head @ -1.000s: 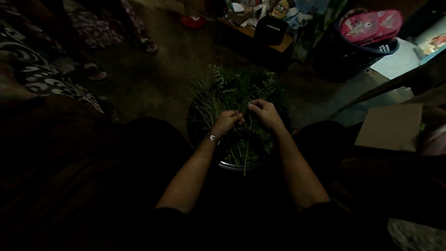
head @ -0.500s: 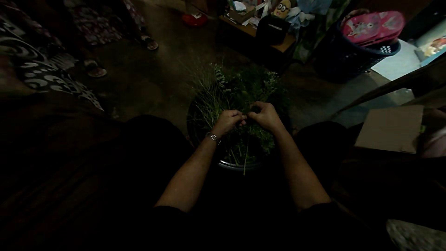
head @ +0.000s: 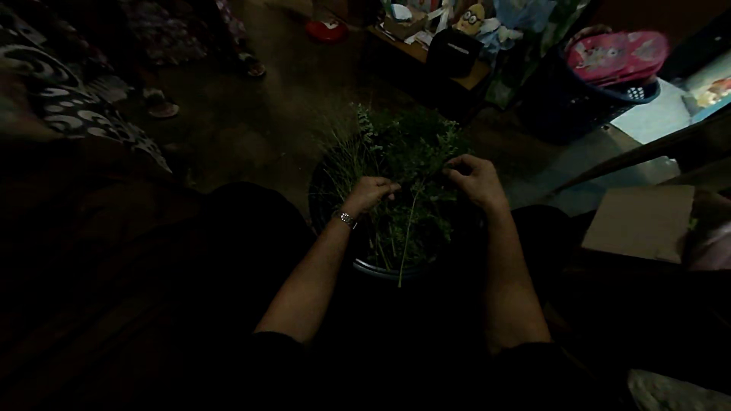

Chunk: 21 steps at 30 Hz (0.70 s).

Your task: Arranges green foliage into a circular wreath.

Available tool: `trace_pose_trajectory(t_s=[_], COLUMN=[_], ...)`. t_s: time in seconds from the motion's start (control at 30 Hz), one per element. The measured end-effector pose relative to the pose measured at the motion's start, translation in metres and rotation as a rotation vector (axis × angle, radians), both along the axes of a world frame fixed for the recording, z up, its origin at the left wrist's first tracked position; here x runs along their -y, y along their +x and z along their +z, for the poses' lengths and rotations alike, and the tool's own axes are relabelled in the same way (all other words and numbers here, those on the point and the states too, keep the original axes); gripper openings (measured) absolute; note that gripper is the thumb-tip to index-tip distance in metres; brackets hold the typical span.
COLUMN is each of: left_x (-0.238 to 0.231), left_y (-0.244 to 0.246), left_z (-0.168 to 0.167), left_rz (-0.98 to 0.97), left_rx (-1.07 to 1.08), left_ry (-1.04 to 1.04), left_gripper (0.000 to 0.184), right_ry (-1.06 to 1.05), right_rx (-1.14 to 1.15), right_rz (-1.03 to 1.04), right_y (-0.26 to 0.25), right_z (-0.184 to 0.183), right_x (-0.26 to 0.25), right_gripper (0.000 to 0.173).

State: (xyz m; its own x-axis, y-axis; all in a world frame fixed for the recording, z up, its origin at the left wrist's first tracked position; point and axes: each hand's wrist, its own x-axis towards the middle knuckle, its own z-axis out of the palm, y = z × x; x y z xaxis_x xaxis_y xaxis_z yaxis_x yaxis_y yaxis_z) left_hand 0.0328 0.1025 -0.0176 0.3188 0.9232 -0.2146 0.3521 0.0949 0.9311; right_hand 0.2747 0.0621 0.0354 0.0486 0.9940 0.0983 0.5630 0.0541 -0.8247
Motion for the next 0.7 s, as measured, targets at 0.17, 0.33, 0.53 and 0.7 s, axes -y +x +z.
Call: trace_pose_trajectory(t_s=[0.17, 0.33, 0.53, 0.7], left_x=[0.002, 0.007, 0.005, 0.004], left_y=[0.003, 0.002, -0.003, -0.005], left_z=[0.003, 0.008, 0.003, 0.006], left_rz=[-0.093, -0.212, -0.262, -0.216], left_rx=[-0.042, -0.142, -0.110, -0.055], left_ry=[0.002, 0.060, 0.133, 0.158], left_gripper=[0.018, 0.021, 0.020, 0.017], right_ry=[0.292, 0.332, -0.018, -0.066], right_rx=[0.273, 0.364, 0.173, 0.133], right_rz=[0.166, 0.407, 0.516, 0.437], right_y=[-0.005, -0.027, -0.039, -0.040], right_z=[-0.020, -0.035, -0.031, -0.026], right_x=[-0.009, -0.013, -0.008, -0.005], right_gripper=[0.054, 0.055, 0.017, 0.014])
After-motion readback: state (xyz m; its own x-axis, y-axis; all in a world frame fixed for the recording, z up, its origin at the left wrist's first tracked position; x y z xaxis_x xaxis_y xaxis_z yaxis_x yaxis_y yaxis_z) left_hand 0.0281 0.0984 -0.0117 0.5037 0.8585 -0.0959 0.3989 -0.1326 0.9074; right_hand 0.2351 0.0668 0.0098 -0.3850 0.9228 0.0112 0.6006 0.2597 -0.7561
